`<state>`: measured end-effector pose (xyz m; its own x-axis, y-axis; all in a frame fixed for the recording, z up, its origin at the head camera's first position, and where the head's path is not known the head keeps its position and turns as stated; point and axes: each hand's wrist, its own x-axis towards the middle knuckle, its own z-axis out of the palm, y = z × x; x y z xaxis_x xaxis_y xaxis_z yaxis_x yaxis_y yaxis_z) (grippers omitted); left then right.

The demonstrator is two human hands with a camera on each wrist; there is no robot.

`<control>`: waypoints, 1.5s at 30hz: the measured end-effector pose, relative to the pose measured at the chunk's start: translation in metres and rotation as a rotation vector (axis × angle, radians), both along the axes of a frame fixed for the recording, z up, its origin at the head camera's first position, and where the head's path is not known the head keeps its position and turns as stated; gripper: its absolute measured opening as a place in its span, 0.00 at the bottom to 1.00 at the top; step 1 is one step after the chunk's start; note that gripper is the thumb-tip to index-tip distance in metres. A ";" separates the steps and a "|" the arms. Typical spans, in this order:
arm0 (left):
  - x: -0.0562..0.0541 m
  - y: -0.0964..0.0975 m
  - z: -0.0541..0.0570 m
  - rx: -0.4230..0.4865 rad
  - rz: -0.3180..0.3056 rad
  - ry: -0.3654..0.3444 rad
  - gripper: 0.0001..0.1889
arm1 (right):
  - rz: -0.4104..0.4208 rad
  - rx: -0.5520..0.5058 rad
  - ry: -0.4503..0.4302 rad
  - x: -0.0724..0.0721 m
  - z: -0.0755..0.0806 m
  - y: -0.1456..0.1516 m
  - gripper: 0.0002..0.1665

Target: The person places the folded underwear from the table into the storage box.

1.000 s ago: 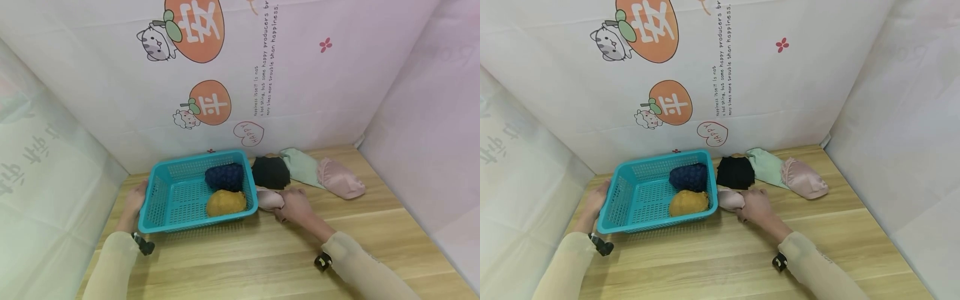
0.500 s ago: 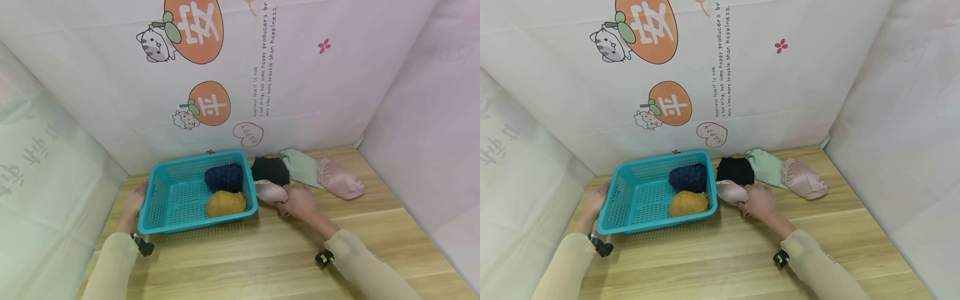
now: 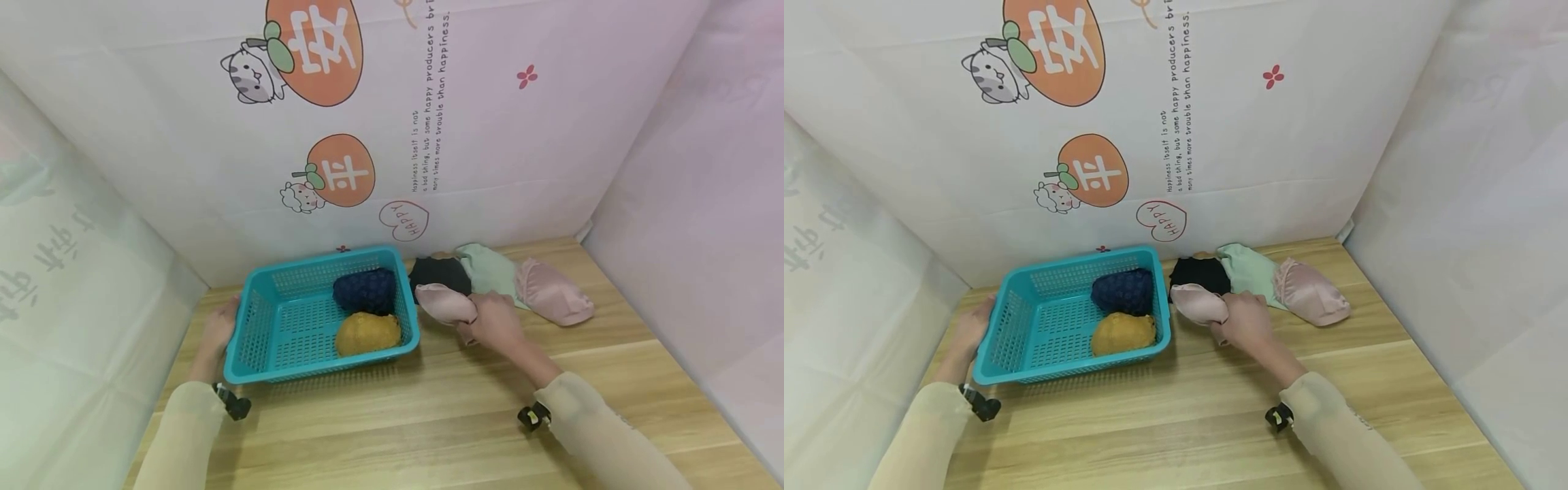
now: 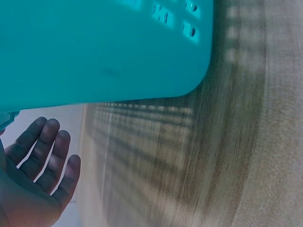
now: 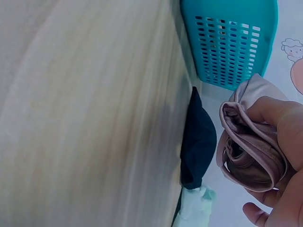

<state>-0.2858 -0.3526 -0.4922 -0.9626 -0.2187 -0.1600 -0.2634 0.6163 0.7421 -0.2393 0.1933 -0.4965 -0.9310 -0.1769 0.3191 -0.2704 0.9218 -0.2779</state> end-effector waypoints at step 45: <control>0.002 0.003 0.005 0.013 -0.009 -0.066 0.46 | 0.059 -0.051 0.023 -0.010 0.058 -0.032 0.20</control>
